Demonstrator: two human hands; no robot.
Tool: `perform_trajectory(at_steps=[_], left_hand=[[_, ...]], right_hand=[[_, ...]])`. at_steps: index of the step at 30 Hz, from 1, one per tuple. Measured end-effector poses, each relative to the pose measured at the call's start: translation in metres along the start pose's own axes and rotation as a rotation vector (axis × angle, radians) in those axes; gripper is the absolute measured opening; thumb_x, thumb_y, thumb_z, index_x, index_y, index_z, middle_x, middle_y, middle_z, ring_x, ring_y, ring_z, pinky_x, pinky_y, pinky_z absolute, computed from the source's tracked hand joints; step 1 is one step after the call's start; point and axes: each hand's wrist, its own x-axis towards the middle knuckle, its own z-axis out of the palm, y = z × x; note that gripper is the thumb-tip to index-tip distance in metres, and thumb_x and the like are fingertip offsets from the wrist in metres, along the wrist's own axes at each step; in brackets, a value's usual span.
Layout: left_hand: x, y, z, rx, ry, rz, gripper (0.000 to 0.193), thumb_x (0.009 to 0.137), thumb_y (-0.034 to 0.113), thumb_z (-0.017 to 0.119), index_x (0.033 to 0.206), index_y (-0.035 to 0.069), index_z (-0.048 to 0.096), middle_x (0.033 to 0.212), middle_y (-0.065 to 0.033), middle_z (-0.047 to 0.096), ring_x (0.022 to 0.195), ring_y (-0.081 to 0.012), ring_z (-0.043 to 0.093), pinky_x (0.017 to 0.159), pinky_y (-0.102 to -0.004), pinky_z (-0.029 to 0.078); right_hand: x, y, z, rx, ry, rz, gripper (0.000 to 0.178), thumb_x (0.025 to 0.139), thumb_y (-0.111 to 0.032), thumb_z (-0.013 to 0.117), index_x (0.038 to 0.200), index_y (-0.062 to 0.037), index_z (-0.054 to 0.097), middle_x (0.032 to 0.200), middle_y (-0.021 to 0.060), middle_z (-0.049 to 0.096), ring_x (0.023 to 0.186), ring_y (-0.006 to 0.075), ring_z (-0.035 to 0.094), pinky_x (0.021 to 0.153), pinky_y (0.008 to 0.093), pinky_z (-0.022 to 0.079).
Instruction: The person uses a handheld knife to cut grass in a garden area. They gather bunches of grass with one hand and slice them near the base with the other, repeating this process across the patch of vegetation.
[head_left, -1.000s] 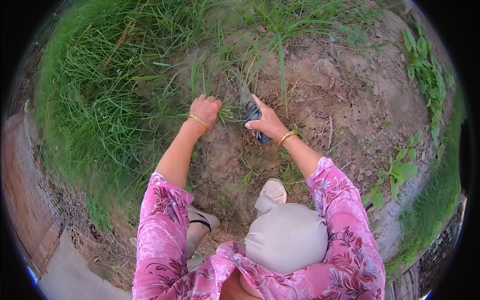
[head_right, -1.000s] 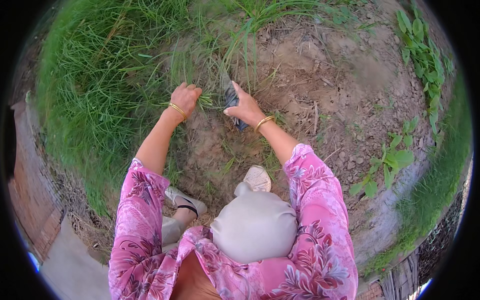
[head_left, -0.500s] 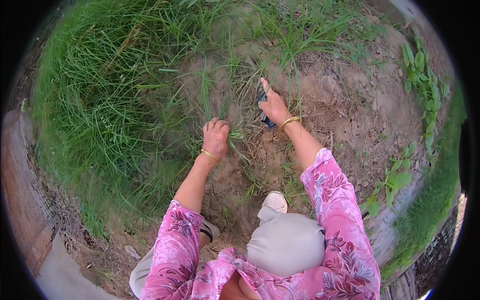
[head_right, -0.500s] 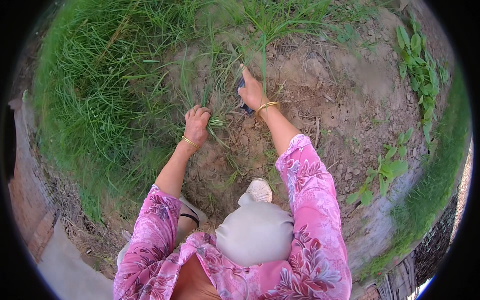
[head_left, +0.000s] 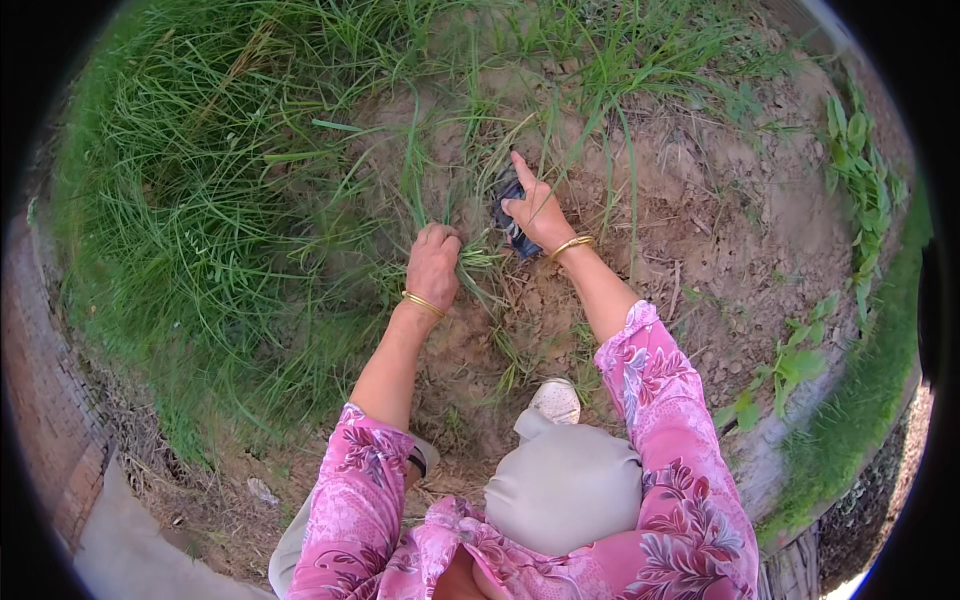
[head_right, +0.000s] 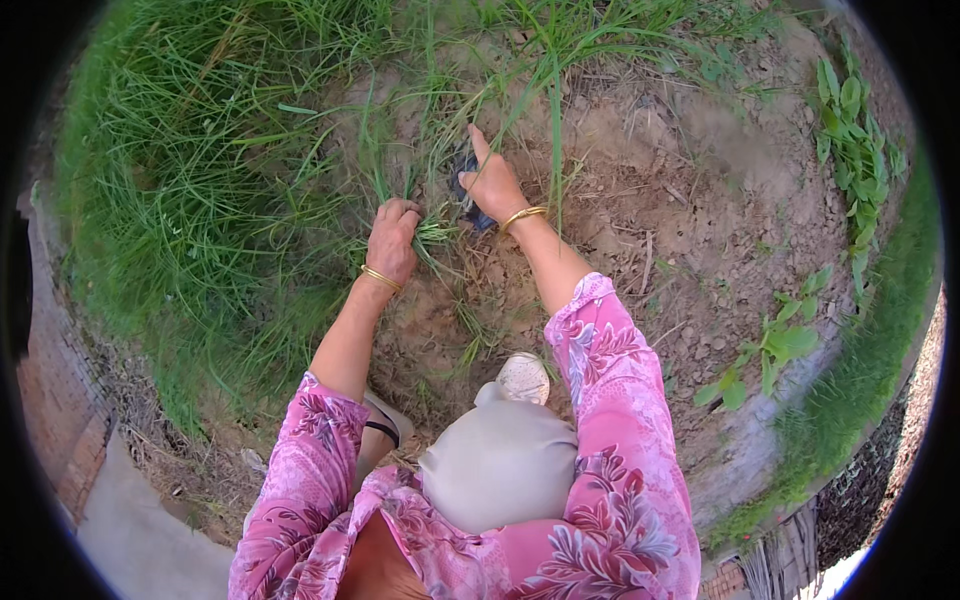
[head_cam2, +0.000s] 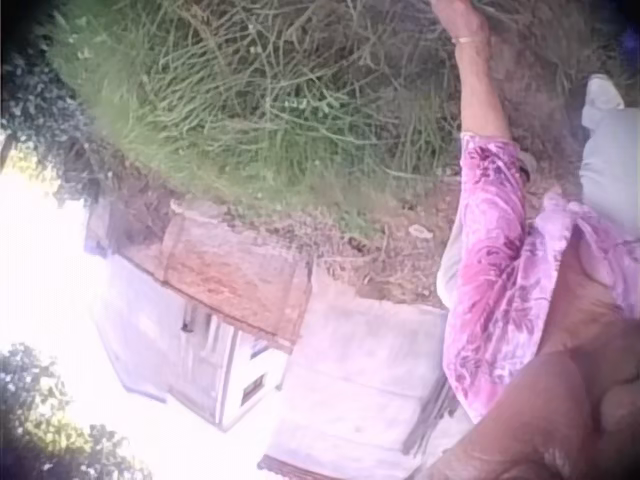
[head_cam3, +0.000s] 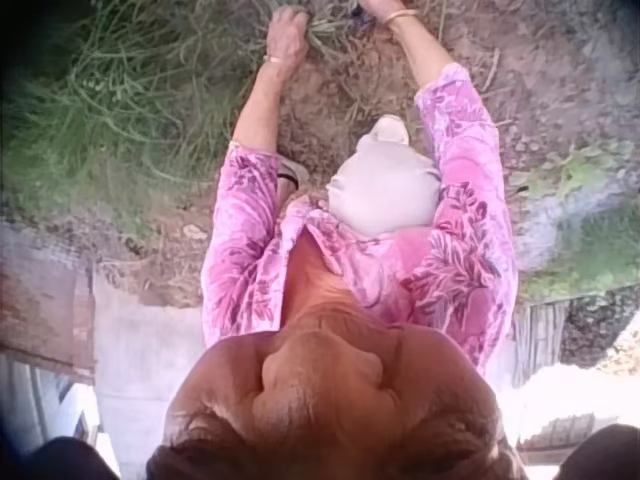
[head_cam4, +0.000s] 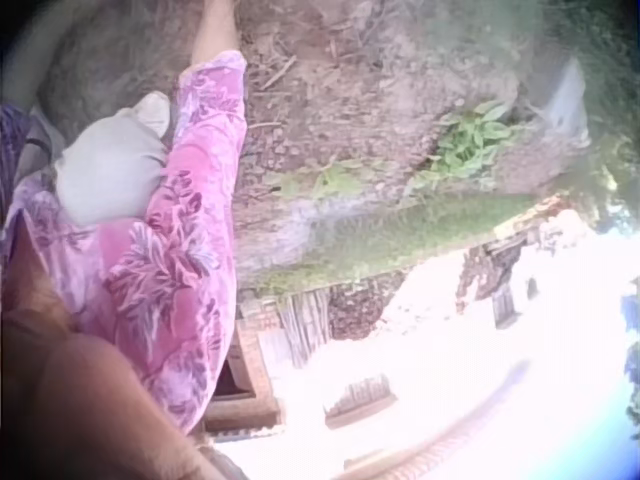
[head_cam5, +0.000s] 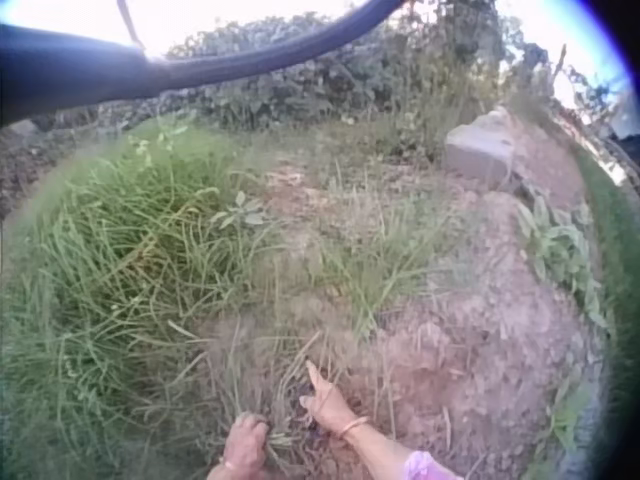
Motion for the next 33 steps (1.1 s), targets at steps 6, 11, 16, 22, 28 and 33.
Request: perform_trajectory(at_steps=[6, 11, 16, 22, 28, 33], left_hand=[[0.000, 0.001, -0.002, 0.004, -0.043, -0.010, 0.022, 0.063, -0.006, 0.049, 0.083, -0.001, 0.054, 0.096, -0.0129, 0.052, 0.097, -0.0330, 0.047, 0.083, -0.0392, 0.041], [0.003, 0.006, 0.006, 0.023, -0.035, -0.020, 0.021, 0.063, -0.006, 0.049, 0.082, -0.002, 0.054, 0.095, -0.0133, 0.052, 0.096, -0.0335, 0.047, 0.084, -0.0391, 0.041], [0.001, 0.004, 0.002, 0.033, -0.075, -0.028, 0.021, 0.063, -0.008, 0.047, 0.083, -0.003, 0.054, 0.098, -0.0163, 0.052, 0.096, -0.0351, 0.047, 0.083, -0.0389, 0.040], [-0.013, -0.002, -0.008, -0.024, -0.112, -0.100, 0.034, 0.061, -0.013, 0.046, 0.092, -0.003, 0.054, 0.099, -0.0166, 0.053, 0.099, -0.0360, 0.049, 0.084, -0.0390, 0.041], [-0.016, 0.000, 0.000, -0.049, -0.129, -0.129, 0.032, 0.063, -0.014, 0.045, 0.092, -0.005, 0.055, 0.106, -0.0179, 0.052, 0.103, -0.0365, 0.048, 0.087, -0.0384, 0.041], [-0.025, -0.014, -0.004, 0.046, -0.189, -0.186, 0.033, 0.062, -0.010, 0.048, 0.094, -0.005, 0.057, 0.106, -0.0204, 0.053, 0.102, -0.0371, 0.048, 0.088, -0.0389, 0.040]], right_hand=[[0.003, 0.015, -0.011, -0.104, 0.097, -0.112, 0.073, 0.073, -0.005, 0.055, 0.137, 0.0008, 0.021, 0.074, 0.0247, 0.058, 0.065, 0.0265, 0.058, 0.068, 0.0358, 0.046], [0.030, -0.002, -0.003, -0.183, 0.094, -0.170, 0.070, 0.072, -0.006, 0.058, 0.131, 0.0107, 0.024, 0.075, 0.0320, 0.056, 0.069, 0.0409, 0.058, 0.064, 0.0405, 0.046], [0.040, 0.008, 0.002, -0.074, 0.093, -0.152, 0.072, 0.071, -0.004, 0.057, 0.132, 0.0092, 0.022, 0.068, 0.0258, 0.055, 0.063, 0.0322, 0.055, 0.061, 0.0376, 0.045], [0.019, 0.013, 0.023, 0.118, 0.112, -0.102, 0.074, 0.071, -0.002, 0.053, 0.137, 0.0059, 0.019, 0.068, 0.0174, 0.056, 0.058, 0.0209, 0.052, 0.060, 0.0323, 0.044], [0.043, 0.004, 0.029, 0.050, 0.218, -0.053, 0.069, 0.069, -0.006, 0.054, 0.129, 0.0145, 0.025, 0.082, 0.0313, 0.057, 0.082, 0.0420, 0.059, 0.071, 0.0406, 0.047], [0.014, -0.030, 0.027, 0.765, -0.147, 0.164, 0.072, 0.065, 0.000, 0.053, 0.133, 0.0040, 0.029, 0.085, 0.0327, 0.058, 0.088, 0.0420, 0.058, 0.076, 0.0393, 0.047]])
